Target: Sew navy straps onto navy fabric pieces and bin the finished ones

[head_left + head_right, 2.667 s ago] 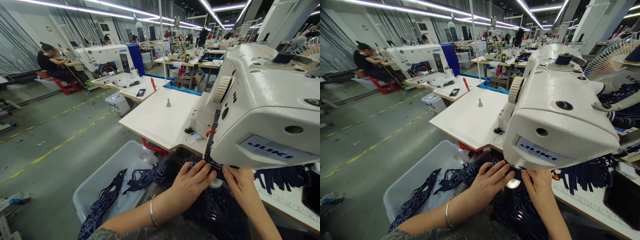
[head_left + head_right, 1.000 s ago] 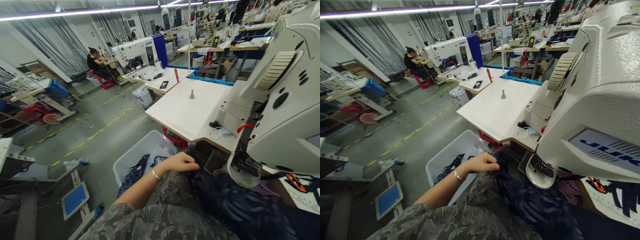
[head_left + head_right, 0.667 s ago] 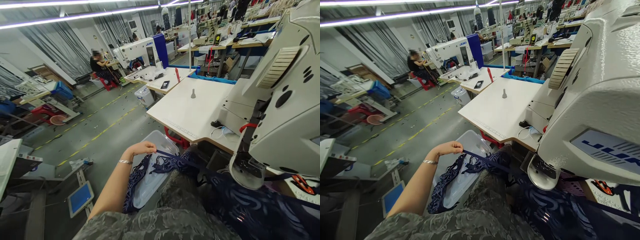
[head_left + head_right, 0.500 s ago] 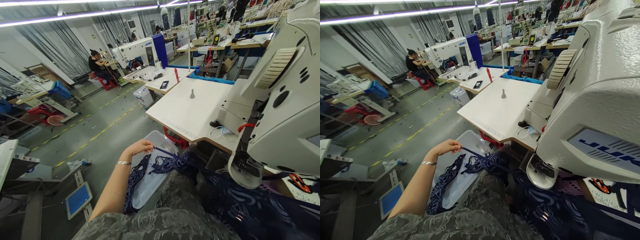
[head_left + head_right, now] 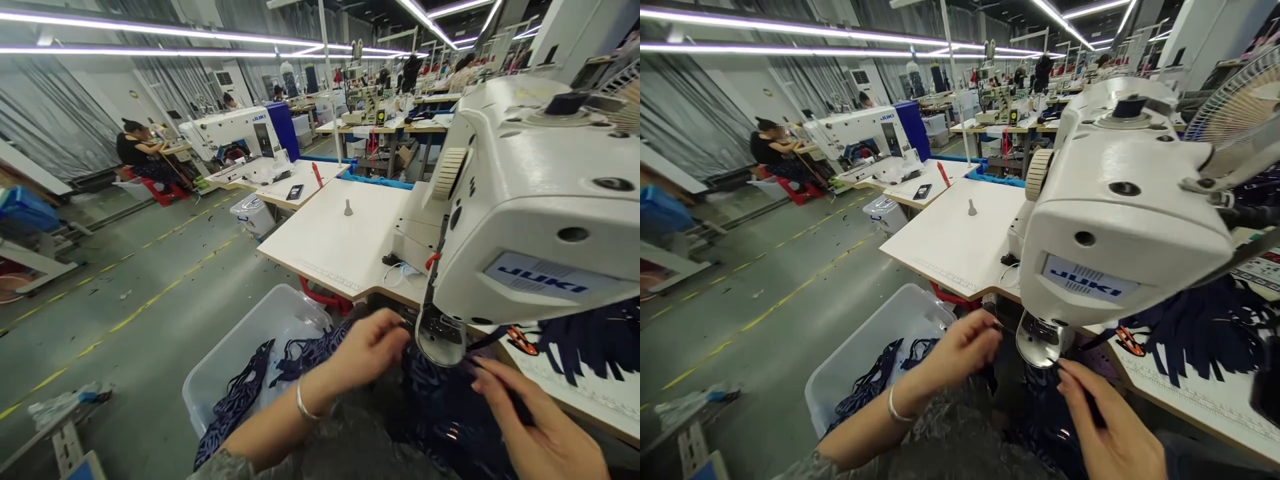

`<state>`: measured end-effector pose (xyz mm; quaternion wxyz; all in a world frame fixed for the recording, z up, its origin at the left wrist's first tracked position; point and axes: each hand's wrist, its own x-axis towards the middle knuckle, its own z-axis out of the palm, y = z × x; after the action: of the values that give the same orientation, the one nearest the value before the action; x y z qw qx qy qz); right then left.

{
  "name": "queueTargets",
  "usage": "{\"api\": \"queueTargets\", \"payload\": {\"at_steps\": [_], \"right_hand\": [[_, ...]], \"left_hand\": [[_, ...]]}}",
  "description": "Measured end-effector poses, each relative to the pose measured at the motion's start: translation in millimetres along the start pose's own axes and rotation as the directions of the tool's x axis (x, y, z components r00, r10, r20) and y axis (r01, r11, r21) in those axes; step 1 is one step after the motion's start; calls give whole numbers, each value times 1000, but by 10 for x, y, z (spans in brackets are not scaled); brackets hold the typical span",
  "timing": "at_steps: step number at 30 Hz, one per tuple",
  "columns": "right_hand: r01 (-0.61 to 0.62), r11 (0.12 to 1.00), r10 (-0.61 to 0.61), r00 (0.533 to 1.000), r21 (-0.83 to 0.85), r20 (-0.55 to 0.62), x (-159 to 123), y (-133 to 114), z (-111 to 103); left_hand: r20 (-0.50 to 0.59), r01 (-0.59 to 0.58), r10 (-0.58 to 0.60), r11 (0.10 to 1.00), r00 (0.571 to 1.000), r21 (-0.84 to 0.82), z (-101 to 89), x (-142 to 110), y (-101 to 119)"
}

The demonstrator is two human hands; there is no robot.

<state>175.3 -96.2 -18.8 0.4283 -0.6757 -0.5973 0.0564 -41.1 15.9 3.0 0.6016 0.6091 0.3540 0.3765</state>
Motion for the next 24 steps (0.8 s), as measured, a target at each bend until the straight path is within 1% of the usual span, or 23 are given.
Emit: {"api": "queueTargets", "payload": {"at_steps": [1,2,3,5,6,8,9,10,11,13,14,15,16,17,18,20,22,24], "right_hand": [[74,996,-76,997,-51,-33,19,-91,42],[161,983,-168,984,-93,-67,35,-162,78],[248,959,-262,960,-137,-94,47,-210,109],[380,905,-406,905,-193,-124,58,-241,153],[421,880,-453,883,-220,-121,56,-232,168],[473,838,-511,855,-271,-87,41,-195,189],[497,816,-537,840,-296,-72,32,-177,196],[515,795,-560,826,-322,-61,24,-164,201],[526,776,-577,815,-349,-55,18,-157,205],[521,764,-583,810,-381,-61,16,-165,214],[509,771,-573,817,-383,-69,21,-176,219],[493,785,-556,828,-375,-76,27,-188,225],[477,803,-535,842,-356,-78,34,-199,233],[466,824,-514,854,-323,-78,40,-207,240],[458,845,-493,867,-277,-68,44,-210,245],[436,883,-448,893,-175,-36,49,-203,245],[372,923,-373,928,-100,12,54,-184,226],[294,953,-289,955,-74,70,66,-166,193]], "left_hand": [[104,-6,0,998,995,59,140,-34,29],[147,-20,1,992,989,124,245,-60,54],[175,-47,12,980,984,192,317,-77,75],[166,-115,65,944,984,310,391,-90,96],[163,-151,98,923,982,354,406,-91,95],[180,-229,164,864,970,448,416,-95,75],[193,-274,202,814,960,512,418,-100,59],[215,-329,249,740,944,587,417,-107,43],[249,-392,307,636,919,665,415,-115,27],[353,-511,415,375,839,773,405,-128,2],[414,-555,445,254,794,792,398,-132,-7],[466,-587,459,160,756,794,390,-134,-14],[502,-605,463,99,731,790,383,-134,-18],[519,-612,461,69,720,787,379,-134,-20],[517,-607,459,64,722,792,377,-135,-20],[479,-574,454,94,752,813,381,-140,-14],[451,-552,439,132,777,823,389,-148,-6],[462,-565,428,148,777,812,391,-153,-3]]}}
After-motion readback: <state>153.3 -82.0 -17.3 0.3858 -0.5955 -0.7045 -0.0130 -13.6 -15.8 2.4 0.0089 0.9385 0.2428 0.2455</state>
